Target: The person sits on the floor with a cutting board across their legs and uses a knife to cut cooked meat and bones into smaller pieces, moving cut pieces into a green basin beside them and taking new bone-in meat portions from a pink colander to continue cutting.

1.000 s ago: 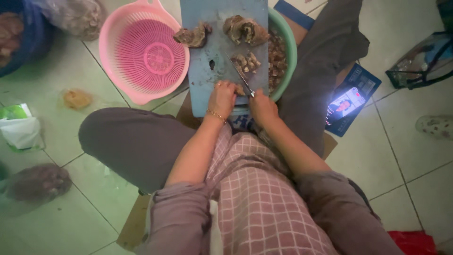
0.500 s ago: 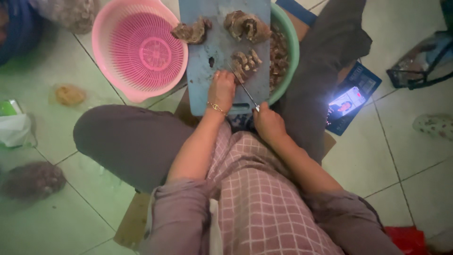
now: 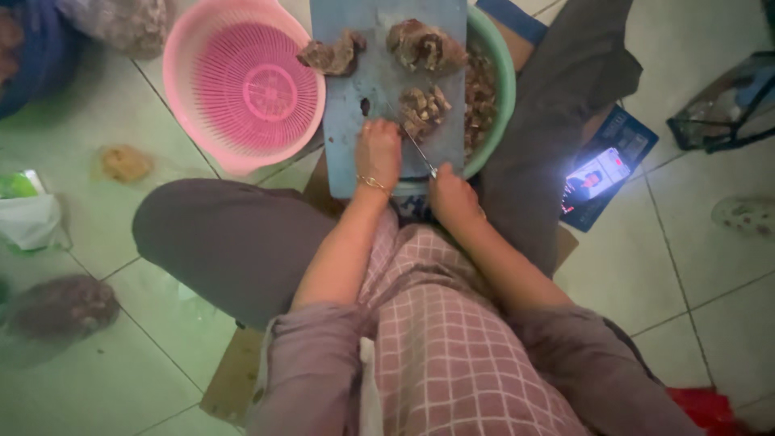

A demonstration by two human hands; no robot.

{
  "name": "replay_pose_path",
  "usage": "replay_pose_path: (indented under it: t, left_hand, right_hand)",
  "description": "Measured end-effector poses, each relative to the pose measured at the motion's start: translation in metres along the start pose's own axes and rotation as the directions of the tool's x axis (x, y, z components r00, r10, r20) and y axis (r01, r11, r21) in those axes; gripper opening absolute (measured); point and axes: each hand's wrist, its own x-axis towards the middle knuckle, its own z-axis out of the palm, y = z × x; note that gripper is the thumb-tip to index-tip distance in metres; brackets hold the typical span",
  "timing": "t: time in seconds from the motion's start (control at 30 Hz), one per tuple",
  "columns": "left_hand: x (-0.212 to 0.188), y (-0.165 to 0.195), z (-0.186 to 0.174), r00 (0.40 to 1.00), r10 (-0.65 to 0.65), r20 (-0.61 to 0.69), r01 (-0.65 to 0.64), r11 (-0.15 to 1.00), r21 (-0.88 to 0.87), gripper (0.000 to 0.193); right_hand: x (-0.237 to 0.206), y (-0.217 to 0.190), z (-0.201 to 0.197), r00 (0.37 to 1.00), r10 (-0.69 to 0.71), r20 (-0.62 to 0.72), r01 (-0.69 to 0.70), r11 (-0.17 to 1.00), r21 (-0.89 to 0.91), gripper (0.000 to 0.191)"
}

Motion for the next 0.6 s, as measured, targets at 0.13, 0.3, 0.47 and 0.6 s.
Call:
replay_pose_path:
  t: [0.13,0.3,0.47,0.6]
  left_hand:
    - [0.003,-0.004,-0.015,0.987,-0.153,-0.057,0.14,0.972,-0.187,0.014]
    - [-0.004,-0.008,-0.02,0.992,-0.123,0.002,0.115,0.92,-0.374,0.023]
    - [-0.002,-0.009,-0.004,0.999,-0.026,-0.02,0.019,0.957,-0.29,0.012]
    - [-0.001,-0.014,0.002,0.999,0.039,0.012,-0.036,0.981,-0.192,0.007]
  right_hand:
    - [-0.018,0.01,-0.013,0.999,-0.038,-0.017,0.038,0.999,0.023,0.031]
    - [-0.013,0.001,-0.026,0.997,-0.057,-0.049,0.059,0.997,0.04,0.033]
    - [-0.023,-0.007,-0.04,0.994,-0.083,-0.071,0.086,0.995,0.053,0.032]
    - [-0.027,-0.009,-0.038,0.997,-0.063,-0.039,0.065,0.997,0.042,0.033]
